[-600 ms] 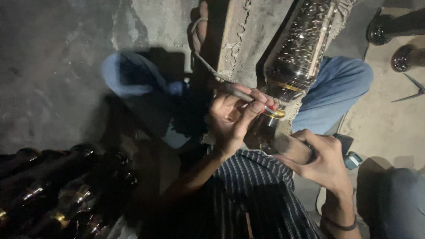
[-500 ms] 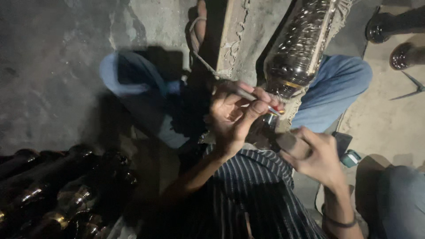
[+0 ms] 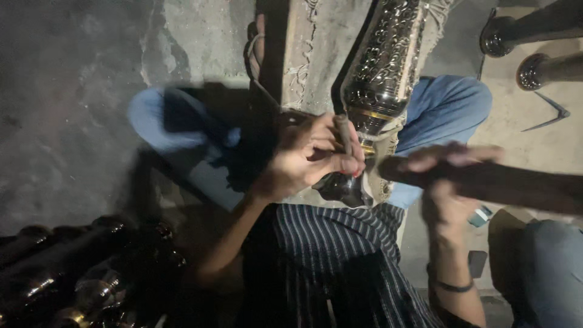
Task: The person sits cross-legged on the floor with an ornate metal vase resting on a cloth pad. They hold a chisel against the vase's surface and strike it with a wooden mallet, working around the vase to cut decorative patterns, occasionally repositioning the chisel and rotating the work.
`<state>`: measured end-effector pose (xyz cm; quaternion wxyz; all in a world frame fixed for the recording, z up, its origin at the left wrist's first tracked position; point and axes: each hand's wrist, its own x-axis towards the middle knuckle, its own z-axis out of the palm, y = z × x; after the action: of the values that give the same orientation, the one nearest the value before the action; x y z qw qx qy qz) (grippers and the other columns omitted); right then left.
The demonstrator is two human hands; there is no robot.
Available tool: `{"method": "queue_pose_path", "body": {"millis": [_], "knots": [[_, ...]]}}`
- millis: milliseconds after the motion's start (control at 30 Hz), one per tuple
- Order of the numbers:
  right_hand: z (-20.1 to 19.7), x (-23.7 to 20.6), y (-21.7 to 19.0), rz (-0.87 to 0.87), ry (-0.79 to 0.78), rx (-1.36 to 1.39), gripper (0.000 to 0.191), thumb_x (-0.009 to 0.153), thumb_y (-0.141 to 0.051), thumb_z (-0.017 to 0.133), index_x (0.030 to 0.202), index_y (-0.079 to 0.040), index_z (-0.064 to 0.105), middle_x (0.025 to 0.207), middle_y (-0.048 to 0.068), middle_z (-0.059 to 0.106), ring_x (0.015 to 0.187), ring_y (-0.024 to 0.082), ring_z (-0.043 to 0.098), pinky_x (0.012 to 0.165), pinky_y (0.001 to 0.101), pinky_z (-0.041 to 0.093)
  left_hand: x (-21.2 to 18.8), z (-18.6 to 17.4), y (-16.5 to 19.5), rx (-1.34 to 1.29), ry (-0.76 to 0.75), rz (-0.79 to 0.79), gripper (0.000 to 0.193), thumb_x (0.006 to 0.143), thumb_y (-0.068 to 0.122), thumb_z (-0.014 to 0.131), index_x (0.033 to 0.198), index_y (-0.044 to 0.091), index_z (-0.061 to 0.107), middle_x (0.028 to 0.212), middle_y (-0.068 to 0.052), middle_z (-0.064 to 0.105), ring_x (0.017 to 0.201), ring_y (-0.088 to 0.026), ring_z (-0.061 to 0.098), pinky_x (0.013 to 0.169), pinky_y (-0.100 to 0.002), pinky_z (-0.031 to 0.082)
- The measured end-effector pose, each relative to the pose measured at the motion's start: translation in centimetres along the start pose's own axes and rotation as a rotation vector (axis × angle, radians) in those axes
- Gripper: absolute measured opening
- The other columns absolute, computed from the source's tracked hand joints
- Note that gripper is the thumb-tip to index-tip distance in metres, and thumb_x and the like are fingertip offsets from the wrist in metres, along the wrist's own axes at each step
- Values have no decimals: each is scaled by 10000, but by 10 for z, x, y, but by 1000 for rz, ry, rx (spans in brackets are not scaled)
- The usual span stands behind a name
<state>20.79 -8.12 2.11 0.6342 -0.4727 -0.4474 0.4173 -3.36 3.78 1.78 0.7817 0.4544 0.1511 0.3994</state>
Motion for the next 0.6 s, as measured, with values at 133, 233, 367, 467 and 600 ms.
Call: {"method": "queue_pose_path", "body": {"millis": [133,233,367,467,600], "knots": [[4,4,7,106,-24,138,410,1042,-119,787,1241,-52,435,1051,153,653,998,263,681,976,417,598,12,-3,13,339,-116,-144,252,979,51,755,1171,-23,610,1062,-108,743,985,-190,788,910,-307,681],[3,8,6,165,26,30,390,1031,-60,786,1222,-29,448,1040,108,608,978,222,662,957,395,606,18,2,19,492,-163,-210,354,971,116,762,1242,-42,598,1045,-132,766,957,-174,792,859,-290,670],[0,17,2,235,-27,-401,306,994,-20,792,1140,37,529,963,113,619,866,179,641,782,304,543,28,18,15,693,-182,-355,544,887,145,763,1363,-30,566,962,-161,788,785,-186,783,653,-296,636],[-2,23,1,340,-11,-461,305,962,-30,770,1175,35,562,889,84,657,752,145,639,655,258,504,38,27,12,778,-200,-297,560,880,139,756,1379,-30,566,938,-165,781,716,-177,789,574,-284,633],[-4,28,-1,385,78,-395,333,978,-52,767,1218,38,555,884,53,641,729,133,650,600,252,506,45,38,11,829,-175,-282,538,860,128,766,1345,-22,587,872,-157,769,718,-160,784,560,-289,623]]}}
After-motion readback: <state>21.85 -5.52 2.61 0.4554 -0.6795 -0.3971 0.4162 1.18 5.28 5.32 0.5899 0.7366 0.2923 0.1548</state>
